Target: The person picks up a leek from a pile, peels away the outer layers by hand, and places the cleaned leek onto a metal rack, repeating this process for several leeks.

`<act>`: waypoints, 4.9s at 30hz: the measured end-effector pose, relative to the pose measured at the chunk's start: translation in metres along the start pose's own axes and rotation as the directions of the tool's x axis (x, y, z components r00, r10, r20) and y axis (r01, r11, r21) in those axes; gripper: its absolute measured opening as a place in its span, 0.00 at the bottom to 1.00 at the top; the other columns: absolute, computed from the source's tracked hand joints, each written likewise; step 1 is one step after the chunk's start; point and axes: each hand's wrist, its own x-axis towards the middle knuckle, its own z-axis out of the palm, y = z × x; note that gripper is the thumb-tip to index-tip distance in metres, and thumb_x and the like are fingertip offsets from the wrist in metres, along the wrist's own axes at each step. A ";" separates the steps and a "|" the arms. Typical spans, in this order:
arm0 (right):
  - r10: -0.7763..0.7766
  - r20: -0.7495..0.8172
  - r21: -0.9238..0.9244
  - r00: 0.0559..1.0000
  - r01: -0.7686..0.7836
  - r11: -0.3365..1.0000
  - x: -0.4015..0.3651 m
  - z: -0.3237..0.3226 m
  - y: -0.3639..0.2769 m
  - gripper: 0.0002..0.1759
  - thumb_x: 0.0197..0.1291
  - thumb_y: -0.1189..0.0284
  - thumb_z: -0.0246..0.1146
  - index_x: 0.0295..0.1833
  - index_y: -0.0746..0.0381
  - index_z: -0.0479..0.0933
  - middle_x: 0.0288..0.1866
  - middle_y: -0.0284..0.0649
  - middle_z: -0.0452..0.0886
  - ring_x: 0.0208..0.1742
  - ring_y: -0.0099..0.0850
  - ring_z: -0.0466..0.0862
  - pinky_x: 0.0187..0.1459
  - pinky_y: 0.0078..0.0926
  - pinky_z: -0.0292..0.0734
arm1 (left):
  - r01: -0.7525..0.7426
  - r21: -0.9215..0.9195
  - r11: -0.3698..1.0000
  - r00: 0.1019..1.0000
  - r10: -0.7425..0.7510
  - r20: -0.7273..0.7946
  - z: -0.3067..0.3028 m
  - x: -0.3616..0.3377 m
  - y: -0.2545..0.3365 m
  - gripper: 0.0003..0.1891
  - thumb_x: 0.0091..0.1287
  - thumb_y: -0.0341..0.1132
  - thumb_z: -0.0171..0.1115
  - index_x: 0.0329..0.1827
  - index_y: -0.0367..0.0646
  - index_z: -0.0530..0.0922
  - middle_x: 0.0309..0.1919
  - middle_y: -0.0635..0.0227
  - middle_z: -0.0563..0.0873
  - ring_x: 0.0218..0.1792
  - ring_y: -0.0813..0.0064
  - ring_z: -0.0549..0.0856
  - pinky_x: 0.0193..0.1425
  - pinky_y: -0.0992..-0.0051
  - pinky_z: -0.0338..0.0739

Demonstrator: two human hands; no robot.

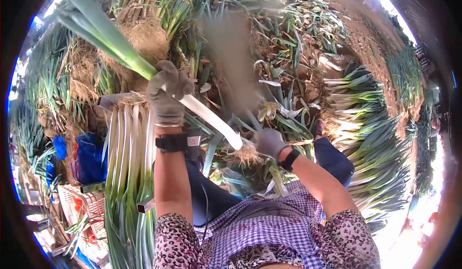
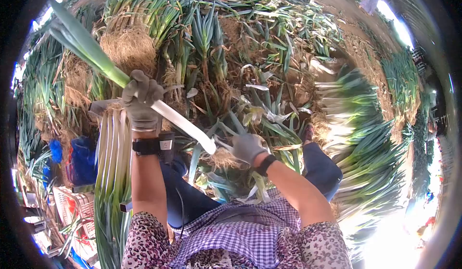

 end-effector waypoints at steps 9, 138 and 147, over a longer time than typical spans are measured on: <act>-0.167 -0.484 0.418 0.859 0.394 0.819 -0.035 -0.084 -0.063 0.25 0.46 0.74 0.75 0.51 0.62 0.75 0.48 0.45 0.78 0.44 0.40 0.81 0.45 0.32 0.77 | 0.049 0.323 0.945 0.753 0.178 -0.634 -0.001 0.011 -0.014 0.09 0.66 0.34 0.63 0.43 0.39 0.78 0.17 0.76 0.65 0.19 0.76 0.68 0.35 0.69 0.75; 0.080 0.062 0.971 0.995 -0.078 0.226 0.324 0.015 0.079 0.17 0.67 0.76 0.57 0.60 0.66 0.76 0.58 0.45 0.81 0.53 0.29 0.84 0.54 0.22 0.77 | 0.720 0.681 0.137 0.687 -0.280 -0.670 0.044 -0.044 -0.046 0.15 0.63 0.20 0.57 0.54 0.32 0.79 0.45 0.61 0.83 0.47 0.74 0.83 0.53 0.76 0.76; 0.278 0.197 0.938 0.940 -0.263 0.226 0.067 0.027 0.096 0.17 0.61 0.68 0.66 0.54 0.64 0.80 0.45 0.33 0.82 0.40 0.20 0.78 0.38 0.24 0.74 | 0.516 0.845 0.141 0.848 -0.224 -0.480 0.041 -0.055 -0.086 0.12 0.65 0.26 0.61 0.50 0.32 0.79 0.41 0.55 0.85 0.43 0.64 0.85 0.51 0.70 0.78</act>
